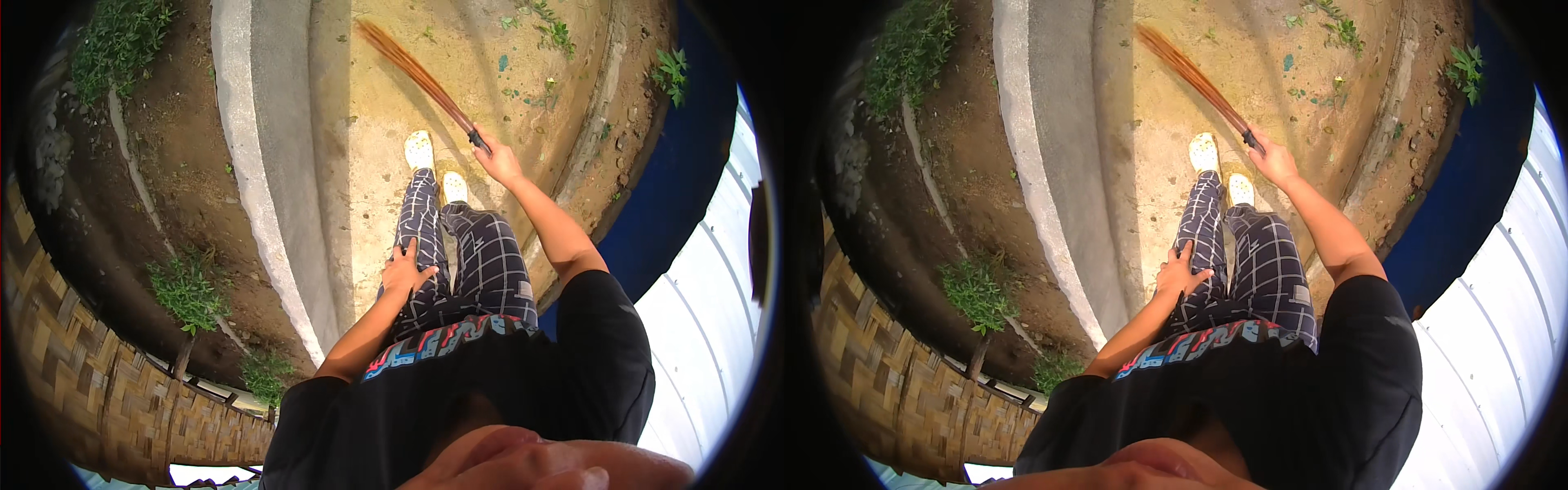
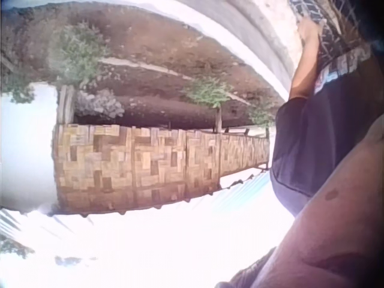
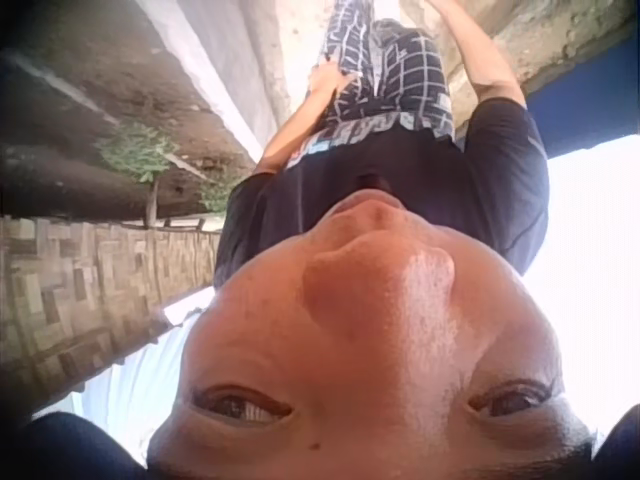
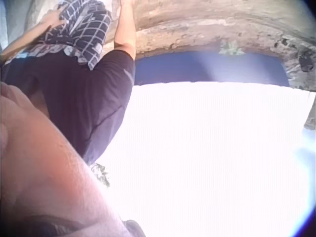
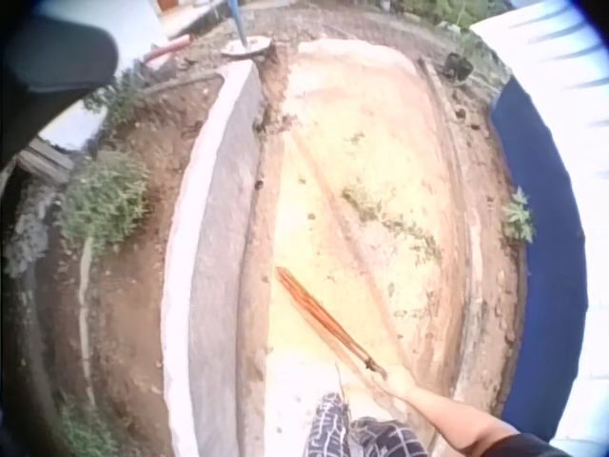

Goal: The person sweeps a concrete path with a broom and pulls small weeds from the adjacent dirt by hand.

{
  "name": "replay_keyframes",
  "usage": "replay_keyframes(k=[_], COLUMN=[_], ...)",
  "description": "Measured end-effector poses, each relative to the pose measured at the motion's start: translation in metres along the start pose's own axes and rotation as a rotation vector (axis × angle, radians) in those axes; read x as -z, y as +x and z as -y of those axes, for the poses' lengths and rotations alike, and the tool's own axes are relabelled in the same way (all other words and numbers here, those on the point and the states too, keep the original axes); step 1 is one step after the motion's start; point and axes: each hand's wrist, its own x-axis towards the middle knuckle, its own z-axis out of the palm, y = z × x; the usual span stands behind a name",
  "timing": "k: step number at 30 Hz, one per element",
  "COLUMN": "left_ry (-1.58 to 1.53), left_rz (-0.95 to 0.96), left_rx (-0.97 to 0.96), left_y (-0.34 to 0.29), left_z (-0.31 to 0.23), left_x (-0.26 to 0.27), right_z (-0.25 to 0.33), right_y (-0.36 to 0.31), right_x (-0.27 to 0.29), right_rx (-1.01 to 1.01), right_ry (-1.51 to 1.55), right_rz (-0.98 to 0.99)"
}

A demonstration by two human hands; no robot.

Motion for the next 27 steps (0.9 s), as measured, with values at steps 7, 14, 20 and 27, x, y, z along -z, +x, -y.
replay_keyframes(k=[7,14,20,27], left_ry=[-0.443,-0.159,0.177,0.110], left_rz=[-0.371,-1.163,-1.137,-0.760], left_rx=[-0.166,-0.103,0.173,0.379], left_y=[0.039,0.107,0.152,0.176], left_z=[0.021,0.062,0.023,0.007], left_x=[0.042,0.270,0.466,0.554], right_z=[-0.019,0.006,0.068,0.024], right_y=[0.053,0.132,0.077,0.236], right_x=[0.034,0.132,0.057,0.122], right_rx=[-0.403,-0.170,0.058,-0.422], right_ry=[-0.255,0.149,-0.460,0.001], right_rz=[0.046,-0.575,0.609,-0.097])
